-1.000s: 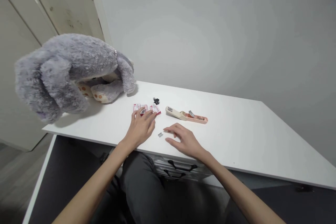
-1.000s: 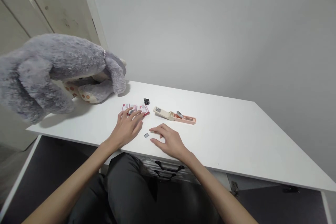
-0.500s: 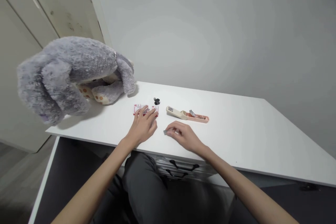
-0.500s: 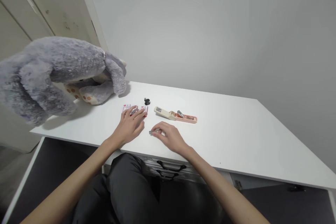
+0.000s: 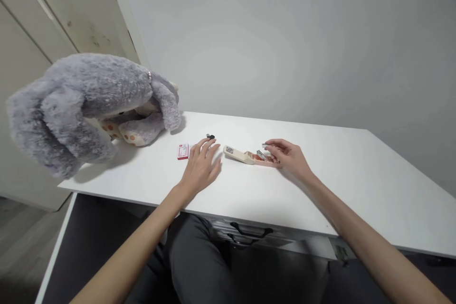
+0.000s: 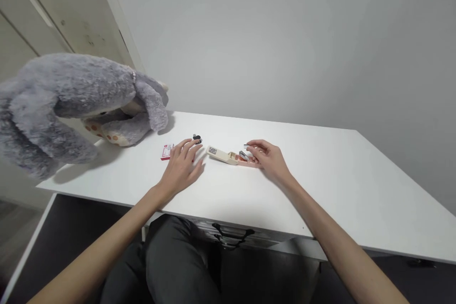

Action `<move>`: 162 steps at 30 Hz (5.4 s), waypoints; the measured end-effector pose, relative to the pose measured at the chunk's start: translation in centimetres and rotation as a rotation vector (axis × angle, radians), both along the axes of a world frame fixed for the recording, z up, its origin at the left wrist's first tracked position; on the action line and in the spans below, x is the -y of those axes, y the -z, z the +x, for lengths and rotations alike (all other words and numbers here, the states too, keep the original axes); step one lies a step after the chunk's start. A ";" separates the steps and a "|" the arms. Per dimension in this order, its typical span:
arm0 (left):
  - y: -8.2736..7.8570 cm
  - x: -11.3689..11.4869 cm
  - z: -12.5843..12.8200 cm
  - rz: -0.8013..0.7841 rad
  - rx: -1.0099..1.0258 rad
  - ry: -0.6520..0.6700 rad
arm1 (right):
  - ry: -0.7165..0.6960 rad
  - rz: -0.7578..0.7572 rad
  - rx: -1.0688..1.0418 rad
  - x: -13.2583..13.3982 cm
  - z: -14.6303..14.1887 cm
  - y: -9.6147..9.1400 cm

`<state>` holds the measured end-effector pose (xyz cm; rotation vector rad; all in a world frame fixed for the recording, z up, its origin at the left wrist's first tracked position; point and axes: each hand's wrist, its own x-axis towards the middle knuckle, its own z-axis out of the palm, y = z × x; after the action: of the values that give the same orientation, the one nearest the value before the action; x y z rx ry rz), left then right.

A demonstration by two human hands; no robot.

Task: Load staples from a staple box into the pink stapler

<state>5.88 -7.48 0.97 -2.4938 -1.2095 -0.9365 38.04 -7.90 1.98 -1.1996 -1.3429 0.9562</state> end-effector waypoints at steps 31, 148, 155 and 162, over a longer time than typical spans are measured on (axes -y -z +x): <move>-0.7 -1.9 1.3 -0.220 0.111 0.212 | -0.088 0.448 0.656 0.3 1.3 1.9; 0.8 -1.5 2.4 -0.205 -0.058 0.388 | -0.052 0.020 0.008 0.4 -0.2 2.2; 0.7 -1.4 2.5 -0.211 -0.080 0.401 | -0.097 0.084 0.150 0.6 -0.4 2.2; 1.1 -1.4 2.5 -0.275 -0.041 0.415 | -0.144 0.128 0.201 1.1 -1.6 1.8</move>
<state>8.36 -6.05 -0.11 -3.0437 -0.8719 -0.8455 36.45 -8.97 0.18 -1.1360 -1.6440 0.8528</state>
